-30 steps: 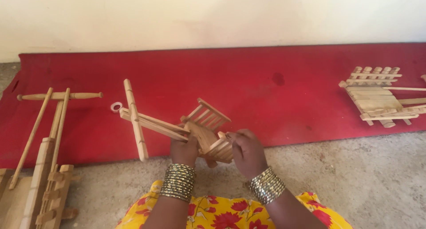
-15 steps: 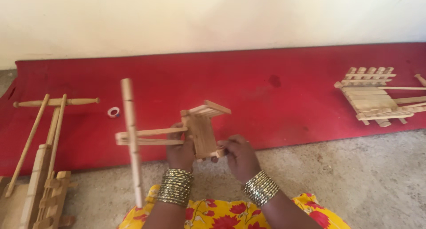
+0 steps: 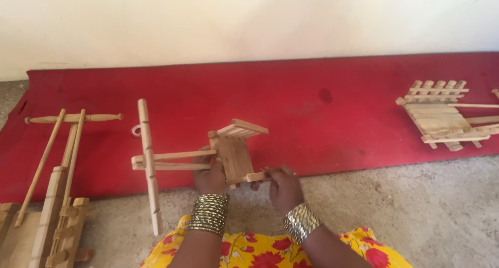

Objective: The person sits on the floor and assembles a small wooden toy cart from pre-cut wooden pieces, fitting slats and frame parts together by hand, rotating and repositioning the assembly to attach components on different sides.

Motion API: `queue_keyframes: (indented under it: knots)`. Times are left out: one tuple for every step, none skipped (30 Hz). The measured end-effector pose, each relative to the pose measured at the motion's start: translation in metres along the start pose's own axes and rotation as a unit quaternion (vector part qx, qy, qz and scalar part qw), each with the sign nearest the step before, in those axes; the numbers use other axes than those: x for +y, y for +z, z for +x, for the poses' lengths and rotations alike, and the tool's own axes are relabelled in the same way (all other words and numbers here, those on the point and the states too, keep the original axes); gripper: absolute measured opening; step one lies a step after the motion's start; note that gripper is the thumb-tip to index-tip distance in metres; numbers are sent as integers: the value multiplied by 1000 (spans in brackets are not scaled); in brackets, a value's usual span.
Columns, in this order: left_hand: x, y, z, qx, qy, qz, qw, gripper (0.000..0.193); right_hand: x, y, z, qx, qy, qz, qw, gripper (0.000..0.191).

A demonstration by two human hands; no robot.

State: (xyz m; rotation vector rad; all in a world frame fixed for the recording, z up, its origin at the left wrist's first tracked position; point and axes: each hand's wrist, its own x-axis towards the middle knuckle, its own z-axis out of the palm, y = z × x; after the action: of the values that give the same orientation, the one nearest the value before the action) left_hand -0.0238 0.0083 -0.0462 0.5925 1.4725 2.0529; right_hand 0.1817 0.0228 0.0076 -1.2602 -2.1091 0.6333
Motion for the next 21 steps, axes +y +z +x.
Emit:
queue_keyframes:
  knots:
    - [0,1,1,15,-16,-9,1000,42,-6,0,-1,2,-29,14,999,33]
    - [1,1,1,30,-33,-18,999,42,-14,0,-6,2,-56,28,998,34]
    - [2,2,0,45,-51,-27,997,43,-21,0,-10,2,-83,42,996,35]
    - [3,3,-1,50,-61,-14,997,42,-26,1,-12,5,-82,52,995,38]
    - [4,4,-4,55,-72,0,996,42,-29,2,-12,7,-80,61,995,40]
    - [5,4,-7,60,-83,13,995,42,-30,2,-11,10,-77,71,994,43]
    - [5,5,-11,67,-92,28,993,43,-27,2,-8,-16,-20,38,999,43]
    - [5,6,-12,72,-99,44,991,44,-22,3,-3,-40,37,7,998,42]
    - [5,6,-13,77,-106,59,990,46,-17,4,1,-63,94,-25,993,42]
    - [4,6,-14,67,-64,62,994,48,-9,5,6,-40,69,-37,996,37]
    - [2,6,-14,55,-23,65,996,50,0,4,14,-17,46,-50,998,33]
    - [0,6,-13,43,18,67,997,52,5,5,18,6,23,-63,998,28]
    - [-2,4,-13,39,0,59,997,52,9,6,21,14,10,-49,999,29]
    - [-3,2,-12,34,-18,51,998,52,10,7,23,22,-3,-35,999,30]
    - [-4,1,-10,31,-35,43,998,52,8,8,23,32,-18,-21,999,31]
    - [-3,1,-7,32,-43,30,998,52,5,9,23,38,-26,14,999,33]
    - [-2,1,-5,35,-52,19,998,52,-2,10,19,41,-34,49,997,35]
    - [-2,-1,-5,40,-64,9,997,52,-9,11,13,42,-40,84,995,37]
    - [-2,-3,-5,42,-69,13,997,52,-16,11,9,43,-51,83,994,35]
    - [-1,-2,-4,43,-73,16,996,52,-21,10,7,45,-63,83,994,34]
    - [1,-2,-3,45,-76,17,996,53,-24,9,7,47,-77,82,993,33]
